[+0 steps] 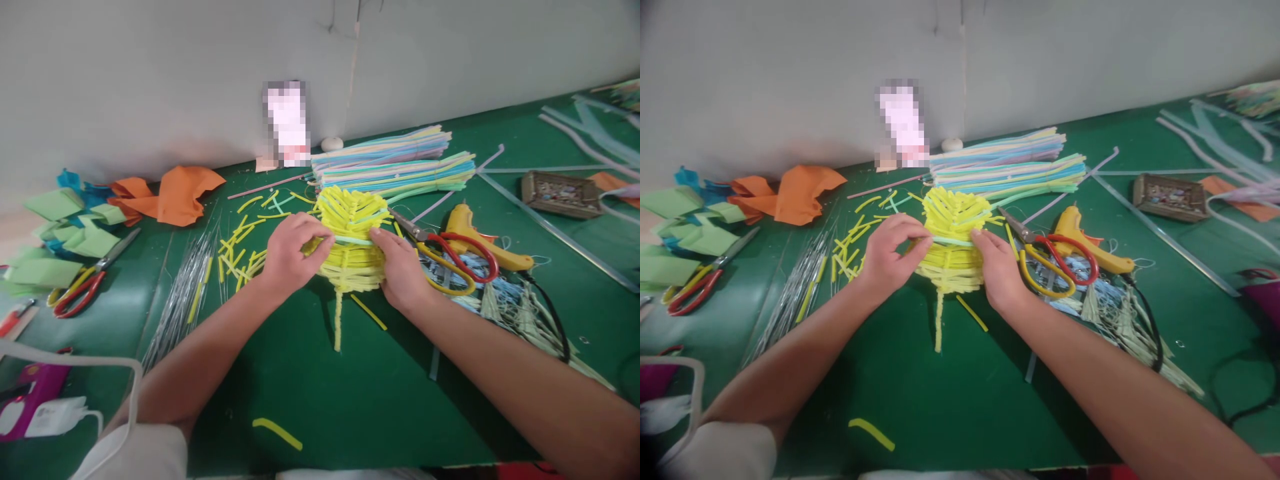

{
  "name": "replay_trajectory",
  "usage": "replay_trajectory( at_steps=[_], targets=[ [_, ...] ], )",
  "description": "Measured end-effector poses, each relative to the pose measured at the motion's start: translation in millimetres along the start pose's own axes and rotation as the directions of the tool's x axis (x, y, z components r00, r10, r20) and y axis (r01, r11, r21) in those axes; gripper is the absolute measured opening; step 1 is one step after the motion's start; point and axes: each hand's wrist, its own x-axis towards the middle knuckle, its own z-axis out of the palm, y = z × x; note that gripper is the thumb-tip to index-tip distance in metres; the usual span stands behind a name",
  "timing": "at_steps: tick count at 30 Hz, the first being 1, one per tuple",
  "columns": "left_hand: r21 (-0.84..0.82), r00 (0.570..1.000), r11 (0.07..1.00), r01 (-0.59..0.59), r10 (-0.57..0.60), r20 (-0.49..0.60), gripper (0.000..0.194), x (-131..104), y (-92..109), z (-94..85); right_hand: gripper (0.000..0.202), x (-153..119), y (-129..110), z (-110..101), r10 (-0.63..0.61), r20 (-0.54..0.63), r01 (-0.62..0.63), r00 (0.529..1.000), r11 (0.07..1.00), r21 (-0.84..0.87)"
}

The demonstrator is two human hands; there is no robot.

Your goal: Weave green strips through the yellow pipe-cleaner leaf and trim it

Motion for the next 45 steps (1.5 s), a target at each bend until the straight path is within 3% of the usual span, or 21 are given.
replay_trajectory(
  at_steps=[4, 8, 15, 20, 25, 29, 33, 40, 45],
  targets=[
    [-0.099, 0.979, 0.981, 0.168, -0.178, -0.097, 0.01, -3.5, -7.9, 6.1, 0.037, 0.8, 0.9, 0.4, 0.02, -0.086, -0.018, 0.996, 1.0, 0.022],
    [-0.263, 0.939, 0.909, 0.324, -0.343, -0.031, 0.011, -6.3, -12.6, 11.4, 0.039, 1.4, 0.9, 0.4, 0.037, -0.106, -0.035, 0.994, 0.999, 0.02],
    [-0.292, 0.944, 0.915, 0.279, -0.317, -0.09, 0.008, -6.2, -10.4, 11.1, 0.033, 0.4, -3.2, -0.7, -0.005, 0.01, 0.006, 1.0, 0.997, -0.076],
    [-0.502, 0.91, 0.793, 0.344, -0.413, -0.029, 0.01, -7.8, -8.7, 12.4, 0.034, 0.0, -3.7, -0.1, 0.094, -0.005, -0.094, 0.996, 0.99, -0.101],
    [-0.641, 0.917, 0.704, 0.307, -0.4, -0.001, 0.015, -5.9, -1.8, 10.2, 0.039, -0.8, -4.9, -0.5, 0.074, 0.076, -0.054, 0.994, 0.972, -0.23],
    [-0.619, 0.948, 0.738, 0.269, -0.317, 0.035, 0.016, -6.1, 2.7, 7.2, 0.037, -0.7, -5.2, -2.1, 0.045, 0.126, -0.004, 0.991, 0.952, -0.306],
    [-0.536, 0.96, 0.8, 0.271, -0.265, 0.09, 0.019, -7.4, 0.4, 8.4, 0.036, 0.0, -5.2, -1.9, 0.043, 0.126, -0.006, 0.991, 0.961, -0.278],
    [-0.356, 0.947, 0.88, 0.313, -0.263, 0.183, 0.031, -6.7, -14.3, 13.8, 0.05, 2.4, -1.7, -2.3, -0.029, 0.167, 0.073, 0.985, 0.961, -0.267],
    [-0.211, 0.923, 0.935, 0.284, -0.208, 0.323, 0.013, -4.7, -20.2, 11.1, 0.057, 3.4, 0.6, -2.7, -0.056, 0.148, 0.094, 0.987, 0.961, -0.261]
  ],
)
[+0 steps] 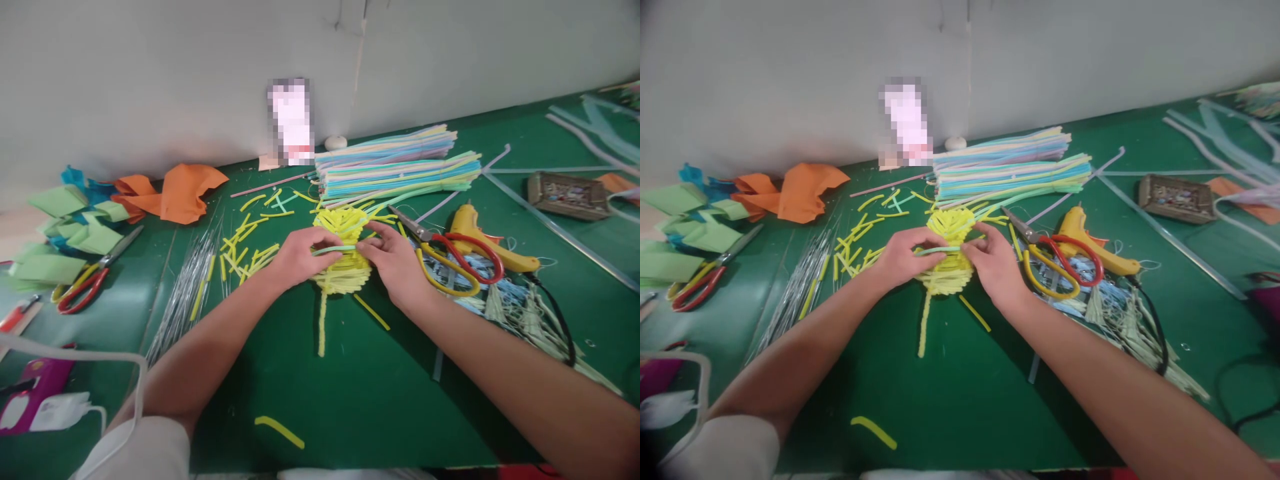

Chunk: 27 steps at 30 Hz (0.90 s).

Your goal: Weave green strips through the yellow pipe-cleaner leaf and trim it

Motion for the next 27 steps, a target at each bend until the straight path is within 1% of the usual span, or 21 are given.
replay_trajectory(
  at_steps=[6, 11, 17, 20, 24, 27],
  targets=[
    [-0.015, 0.998, 0.999, 0.051, -0.051, -0.027, 0.014, -0.4, -1.8, 1.1, 0.047, 0.5, -1.6, 1.4, 0.002, -0.018, -0.002, 1.0, 1.0, -0.008],
    [-0.014, 0.995, 0.996, 0.085, -0.086, -0.044, 0.016, -2.2, -1.1, 4.3, 0.05, 1.4, 0.3, 1.1, 0.008, -0.016, -0.009, 1.0, 0.999, -0.038],
    [0.003, 0.994, 0.994, 0.106, -0.106, -0.014, 0.016, -4.3, -2.2, 5.5, 0.048, 2.4, -0.3, 1.3, -0.002, 0.014, 0.003, 1.0, 0.998, -0.065],
    [0.088, 0.998, 0.994, 0.066, -0.064, -0.017, 0.017, -5.0, -0.6, 5.5, 0.047, 2.5, -0.1, 1.1, -0.01, 0.023, 0.012, 1.0, 0.997, -0.079],
    [0.24, 0.999, 0.97, -0.043, 0.045, -0.003, 0.021, -5.5, 3.1, 6.1, 0.048, 2.0, 1.1, 0.0, -0.025, 0.049, 0.03, 0.998, 0.994, -0.105],
    [0.303, 0.996, 0.949, -0.091, 0.09, 0.016, 0.026, -5.8, 4.8, 7.4, 0.048, 0.1, -0.5, 1.2, -0.04, 0.055, 0.047, 0.998, 0.992, -0.114]
  ],
)
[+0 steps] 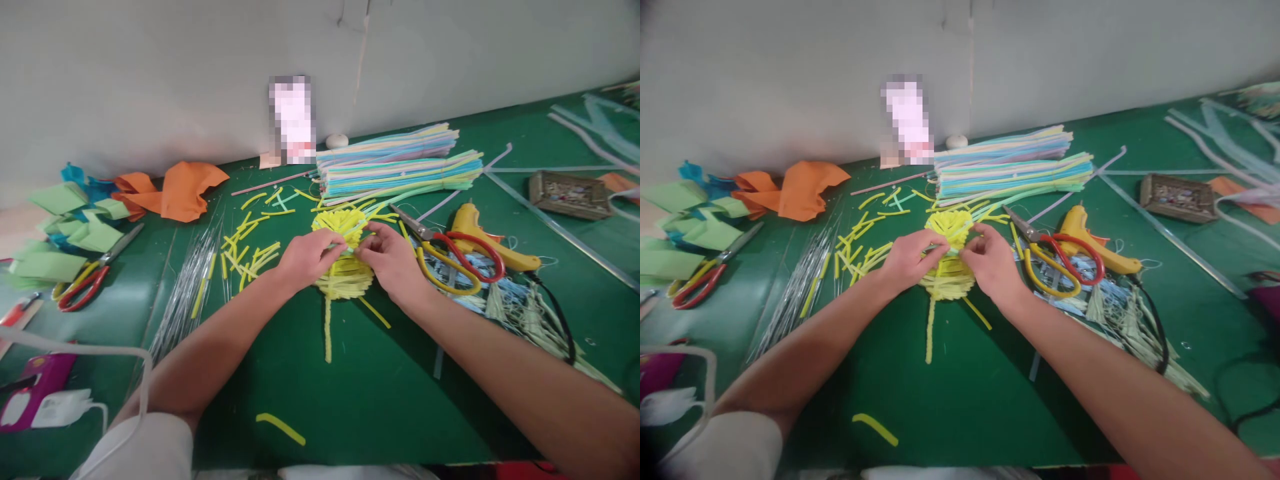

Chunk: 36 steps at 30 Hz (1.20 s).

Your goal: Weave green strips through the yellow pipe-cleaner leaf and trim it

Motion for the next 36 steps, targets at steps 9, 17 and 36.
replay_trajectory(
  at_steps=[9, 17, 36],
  targets=[
    [-0.201, 0.998, 0.979, -0.03, 0.017, -0.066, 0.023, -0.8, -8.4, 2.1, 0.051, -1.7, -2.7, 2.4, 0.011, -0.02, -0.011, 1.0, 1.0, -0.02],
    [-0.258, 0.999, 0.966, -0.014, 0.005, -0.037, 0.019, 3.0, -10.7, 3.9, 0.048, 2.5, 1.8, 1.3, 0.018, -0.016, -0.018, 1.0, 1.0, -0.005],
    [-0.151, 0.984, 0.972, 0.177, -0.17, 0.058, 0.02, 4.8, -4.5, 17.7, 0.056, -14.2, -63.6, -24.6, -0.083, 0.011, 0.062, 0.996, 0.64, -0.766]
  ],
)
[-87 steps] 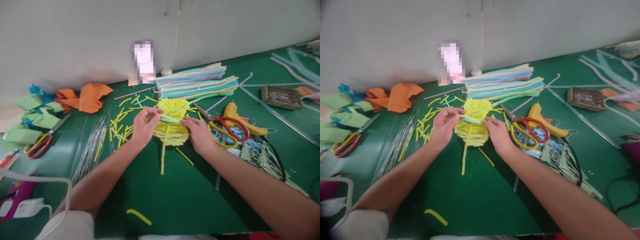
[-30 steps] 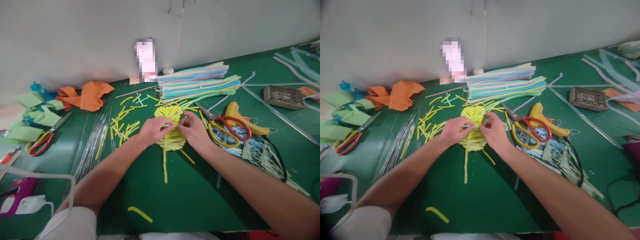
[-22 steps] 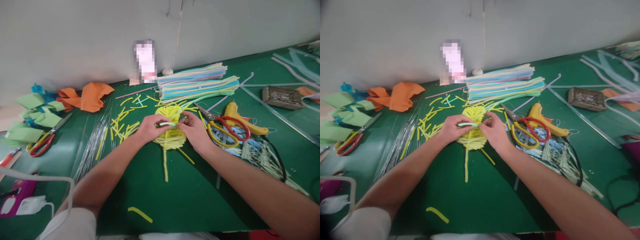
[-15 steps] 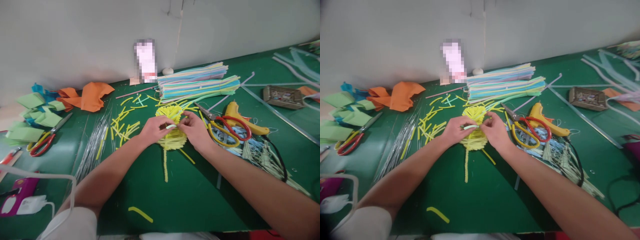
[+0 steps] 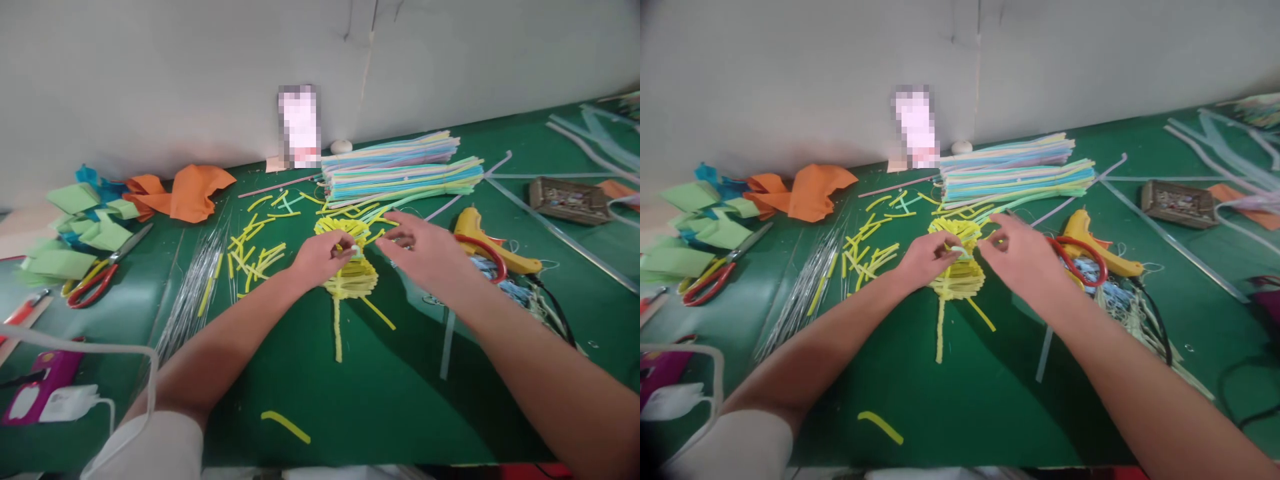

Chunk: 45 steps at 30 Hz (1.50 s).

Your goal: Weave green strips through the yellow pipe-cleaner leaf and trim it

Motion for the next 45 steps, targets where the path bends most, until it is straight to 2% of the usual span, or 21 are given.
replay_trajectory(
  at_steps=[2, 5, 7, 9, 11, 13, 18, 22, 27, 29, 33, 36, 40, 45],
  targets=[
    [0.053, 0.999, 0.999, -0.004, 0.002, 0.054, 0.021, -0.8, 2.4, -1.1, 0.05, -2.9, 1.1, -21.4, -0.012, -0.042, 0.008, 0.999, 0.995, -0.096],
    [0.152, 0.994, 0.987, -0.045, 0.029, 0.108, 0.025, -1.5, 6.1, -3.5, 0.038, -4.6, 19.6, -45.6, -0.01, -0.065, -0.012, 0.998, 0.943, -0.331],
    [0.212, 0.989, 0.973, -0.088, 0.061, 0.132, 0.025, -0.7, 7.7, -4.5, 0.038, -5.1, 39.5, -54.6, -0.016, -0.093, -0.037, 0.996, 0.843, -0.537],
    [0.259, 0.986, 0.959, -0.117, 0.081, 0.147, 0.025, 0.9, 8.5, -4.5, 0.047, -6.6, 58.3, -58.3, 0.011, -0.048, -0.04, 0.999, 0.74, -0.672],
    [0.3, 0.985, 0.946, -0.125, 0.083, 0.149, 0.025, 2.6, 8.8, -3.6, 0.048, -9.8, 69.9, -58.0, 0.086, 0.018, -0.049, 0.996, 0.721, -0.691],
    [0.33, 0.986, 0.936, -0.124, 0.078, 0.15, 0.024, 3.7, 9.1, -2.6, 0.048, -14.5, 72.4, -55.1, 0.13, 0.016, -0.083, 0.991, 0.715, -0.694],
    [0.333, 0.98, 0.93, -0.154, 0.1, 0.174, 0.031, 3.5, 12.0, -1.3, 0.045, -24.3, 58.4, -46.5, 0.107, 0.041, -0.048, 0.993, 0.713, -0.7],
    [0.381, 0.98, 0.917, -0.117, 0.043, 0.196, 0.032, 4.2, 16.2, -0.3, 0.05, -29.7, 55.2, -47.6, 0.108, -0.034, -0.102, 0.994, 0.723, -0.684],
    [0.416, 0.981, 0.909, -0.025, -0.057, 0.183, 0.03, 7.1, 23.1, -1.3, 0.061, -44.2, 71.6, -59.3, 0.16, -0.129, -0.204, 0.979, 0.673, -0.711],
    [0.415, 0.98, 0.91, 0.011, -0.092, 0.177, 0.03, 7.8, 25.5, -2.5, 0.063, -51.8, 78.6, -63.0, 0.161, -0.137, -0.211, 0.977, 0.684, -0.699],
    [0.428, 0.978, 0.903, 0.037, -0.121, 0.17, 0.03, 8.5, 28.4, -3.7, 0.068, -65.7, 83.7, -61.8, 0.113, -0.06, -0.122, 0.992, 0.703, -0.701],
    [0.43, 0.978, 0.902, 0.044, -0.127, 0.166, 0.031, 8.4, 28.8, -3.4, 0.066, -71.6, 80.9, -54.7, -0.035, 0.011, 0.031, 0.999, 0.656, -0.754],
    [0.409, 0.986, 0.912, 0.032, -0.095, 0.134, 0.034, 6.7, 24.5, -1.7, 0.053, -71.6, 73.4, -45.0, -0.222, 0.052, 0.177, 0.974, 0.593, -0.785],
    [0.395, 0.997, 0.918, -0.012, -0.018, 0.072, 0.04, 4.7, 14.9, 1.1, 0.048, -66.3, 65.8, -34.7, -0.299, 0.081, 0.249, 0.951, 0.582, -0.774]
  ],
)
